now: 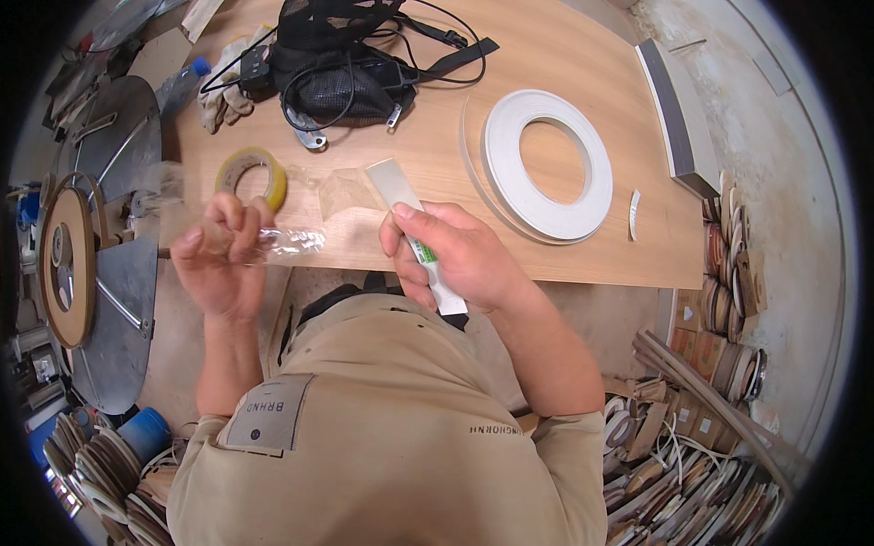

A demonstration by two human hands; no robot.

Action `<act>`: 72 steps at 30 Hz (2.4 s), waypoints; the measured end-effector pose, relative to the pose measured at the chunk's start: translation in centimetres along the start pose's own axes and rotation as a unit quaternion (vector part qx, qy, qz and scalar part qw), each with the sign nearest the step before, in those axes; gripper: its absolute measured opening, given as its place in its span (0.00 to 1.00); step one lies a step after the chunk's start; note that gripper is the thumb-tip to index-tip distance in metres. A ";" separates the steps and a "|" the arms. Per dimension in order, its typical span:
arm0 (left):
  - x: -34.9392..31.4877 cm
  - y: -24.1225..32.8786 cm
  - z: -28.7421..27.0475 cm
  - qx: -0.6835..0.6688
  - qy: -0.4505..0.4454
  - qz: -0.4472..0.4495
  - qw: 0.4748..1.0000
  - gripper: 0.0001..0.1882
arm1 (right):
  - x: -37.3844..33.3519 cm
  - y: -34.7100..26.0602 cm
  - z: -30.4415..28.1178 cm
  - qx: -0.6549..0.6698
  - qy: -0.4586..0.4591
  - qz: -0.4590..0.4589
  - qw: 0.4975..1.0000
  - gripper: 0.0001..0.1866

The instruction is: The person retrieves a white circular LED strip from a machine, places it on a table, and wraps it with clear adhesive tape. The person then secures the tape and places the wrapped LED strip onto a stack of similar items.

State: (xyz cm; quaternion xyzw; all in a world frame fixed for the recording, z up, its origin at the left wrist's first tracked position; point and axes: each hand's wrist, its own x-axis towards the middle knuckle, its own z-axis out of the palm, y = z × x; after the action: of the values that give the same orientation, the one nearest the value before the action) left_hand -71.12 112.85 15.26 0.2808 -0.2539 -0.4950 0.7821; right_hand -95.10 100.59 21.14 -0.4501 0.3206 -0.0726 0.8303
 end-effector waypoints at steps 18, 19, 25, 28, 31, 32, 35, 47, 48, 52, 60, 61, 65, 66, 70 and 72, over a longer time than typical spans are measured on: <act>0.5 -1.3 3.3 0.286 -0.095 -0.209 0.930 0.10 | -0.8 -0.1 1.1 -0.075 -0.040 0.073 0.994 0.23; 0.3 -1.1 3.5 0.273 -0.077 -0.210 0.935 0.10 | -0.8 -0.1 0.8 -0.091 -0.047 0.078 0.992 0.23; -1.8 -1.2 4.5 0.177 -0.021 -0.216 0.960 0.12 | -2.1 -1.4 0.5 -0.225 -0.079 0.099 0.966 0.23; -2.8 -0.4 4.9 0.184 -0.038 -0.233 0.954 0.11 | -2.6 -2.4 0.0 -0.274 -0.143 0.115 0.944 0.24; -3.4 0.0 4.7 0.209 -0.075 -0.210 0.952 0.09 | -2.7 -2.1 -0.7 -0.243 -0.206 0.140 0.937 0.24; -3.5 0.2 4.5 0.243 -0.095 -0.200 0.944 0.09 | -2.8 -2.0 -0.9 -0.223 -0.225 0.147 0.937 0.24; -4.5 0.2 4.7 0.295 -0.141 -0.151 0.933 0.07 | -3.7 -1.5 -0.8 -0.252 -0.240 0.169 0.922 0.24; -6.2 0.2 5.1 0.386 -0.187 -0.083 0.900 0.10 | -6.4 -1.5 -2.7 -0.268 -0.308 0.206 0.890 0.21; -5.9 0.1 5.2 0.367 -0.174 -0.112 0.907 0.11 | -6.3 -1.8 -2.7 -0.290 -0.269 0.199 0.897 0.20; -4.5 -0.3 6.0 0.031 0.017 -0.376 0.926 0.13 | -4.9 -2.2 -2.4 -0.431 -0.118 0.070 0.892 0.13; -3.5 -1.3 7.5 0.004 0.096 -0.349 0.932 0.13 | -3.8 1.8 1.3 -0.476 -0.020 -0.195 0.857 0.37; -3.5 -1.1 7.6 0.006 0.095 -0.353 0.931 0.13 | -3.6 2.3 1.7 -0.493 -0.011 -0.214 0.843 0.36; -3.4 -0.7 7.9 0.008 0.081 -0.355 0.931 0.14 | -2.2 3.0 2.7 -0.457 0.045 -0.175 0.871 0.19; -3.5 -0.7 7.5 0.002 0.072 -0.346 0.936 0.14 | -2.1 2.7 2.8 -0.447 0.053 -0.148 0.881 0.16; -3.4 -0.8 6.4 -0.025 0.037 -0.338 0.940 0.15 | -2.5 1.0 3.0 -0.382 0.026 -0.061 0.922 0.13; -3.4 -0.9 6.5 -0.029 0.047 -0.345 0.937 0.15 | -2.3 0.9 2.8 -0.386 0.021 -0.072 0.919 0.16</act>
State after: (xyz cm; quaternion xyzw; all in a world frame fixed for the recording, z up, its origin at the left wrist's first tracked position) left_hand -77.40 114.43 18.92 0.3509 -0.0901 -0.7280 0.5820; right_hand -95.42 104.02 22.59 -0.7559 0.3081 -0.0122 0.5775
